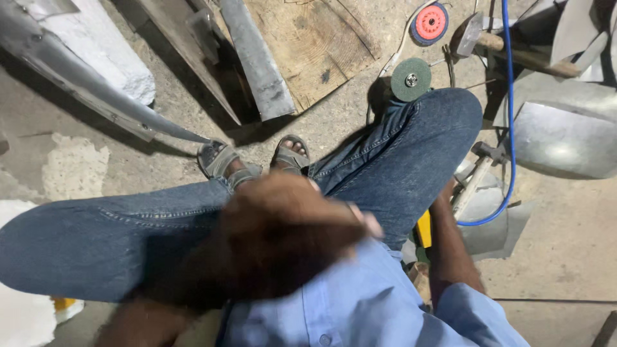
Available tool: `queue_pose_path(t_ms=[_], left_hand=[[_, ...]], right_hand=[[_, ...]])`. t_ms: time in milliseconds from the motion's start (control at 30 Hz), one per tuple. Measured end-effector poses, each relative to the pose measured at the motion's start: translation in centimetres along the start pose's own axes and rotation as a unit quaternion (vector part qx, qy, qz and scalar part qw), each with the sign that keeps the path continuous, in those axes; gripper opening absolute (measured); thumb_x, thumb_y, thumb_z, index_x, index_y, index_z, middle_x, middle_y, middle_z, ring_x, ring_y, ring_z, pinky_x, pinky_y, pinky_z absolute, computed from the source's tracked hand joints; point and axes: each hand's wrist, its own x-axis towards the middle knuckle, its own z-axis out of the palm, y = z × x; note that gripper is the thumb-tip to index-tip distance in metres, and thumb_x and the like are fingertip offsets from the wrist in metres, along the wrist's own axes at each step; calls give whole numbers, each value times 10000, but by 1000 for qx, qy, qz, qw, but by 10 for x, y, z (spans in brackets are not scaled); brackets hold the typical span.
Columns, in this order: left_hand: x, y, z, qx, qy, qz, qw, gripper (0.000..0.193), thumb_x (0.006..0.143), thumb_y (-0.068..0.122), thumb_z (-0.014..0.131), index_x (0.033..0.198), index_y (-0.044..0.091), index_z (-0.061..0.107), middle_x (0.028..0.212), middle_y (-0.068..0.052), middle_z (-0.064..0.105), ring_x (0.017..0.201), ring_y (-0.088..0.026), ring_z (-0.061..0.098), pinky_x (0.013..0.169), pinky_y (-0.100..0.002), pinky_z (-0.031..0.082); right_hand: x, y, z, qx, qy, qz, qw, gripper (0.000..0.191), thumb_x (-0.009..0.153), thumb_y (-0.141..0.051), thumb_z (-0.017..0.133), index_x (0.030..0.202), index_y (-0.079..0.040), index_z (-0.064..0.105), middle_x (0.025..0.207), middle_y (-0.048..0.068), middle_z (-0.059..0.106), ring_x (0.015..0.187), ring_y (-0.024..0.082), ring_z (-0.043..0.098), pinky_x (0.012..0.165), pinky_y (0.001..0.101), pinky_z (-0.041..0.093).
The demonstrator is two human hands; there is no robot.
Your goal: The person hammers a small metal strip on a wooden block to shape it, then repeatedly fits it into a curved metal panel to check alignment. They then use an angle grinder to cut and grind the strip, creating sparks, before fitting it again into the panel.
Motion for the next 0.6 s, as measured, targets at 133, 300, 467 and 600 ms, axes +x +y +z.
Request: queue_pose_path(t_ms=[133, 300, 467, 600], left_hand=[[-7, 56, -22, -60, -108, 102, 987, 234, 1059, 123, 538, 1238, 21, 646, 1364, -87, 614, 1144, -221, 651, 1040, -380, 528], [-22, 61, -17, -33, -95, 125, 987, 206, 1049, 43, 530, 1227, -41, 590, 1344, -146, 599, 1219, -282, 617, 1185, -403, 483], [-34, 69, -7, 36, -40, 66, 996, 275, 1017, 166, 579, 1172, -36, 682, 1110, -160, 668, 954, -273, 663, 955, -385, 525], [-42, 28, -11, 204, -126, -5, 971, 90, 964, 115, 663, 994, 81, 741, 762, -32, 657, 740, -178, 660, 724, -365, 498]], right_hand=[[12, -68, 49, 185, -104, 101, 972, 345, 1045, -257, 692, 1299, -26, 659, 1232, 224, 658, 1144, 395, 620, 961, 502, 517], [9, -106, 71, 285, -137, 130, 940, 345, 1035, -239, 693, 1284, -4, 645, 1210, 216, 658, 1106, 372, 636, 948, 484, 537], [11, -120, 66, 343, -144, 120, 920, 346, 1025, -222, 694, 1268, 17, 631, 1187, 207, 657, 1067, 350, 652, 935, 465, 556], [27, -122, 34, 383, -125, 91, 911, 347, 1017, -208, 694, 1256, 33, 620, 1168, 201, 657, 1037, 333, 665, 925, 451, 571]])
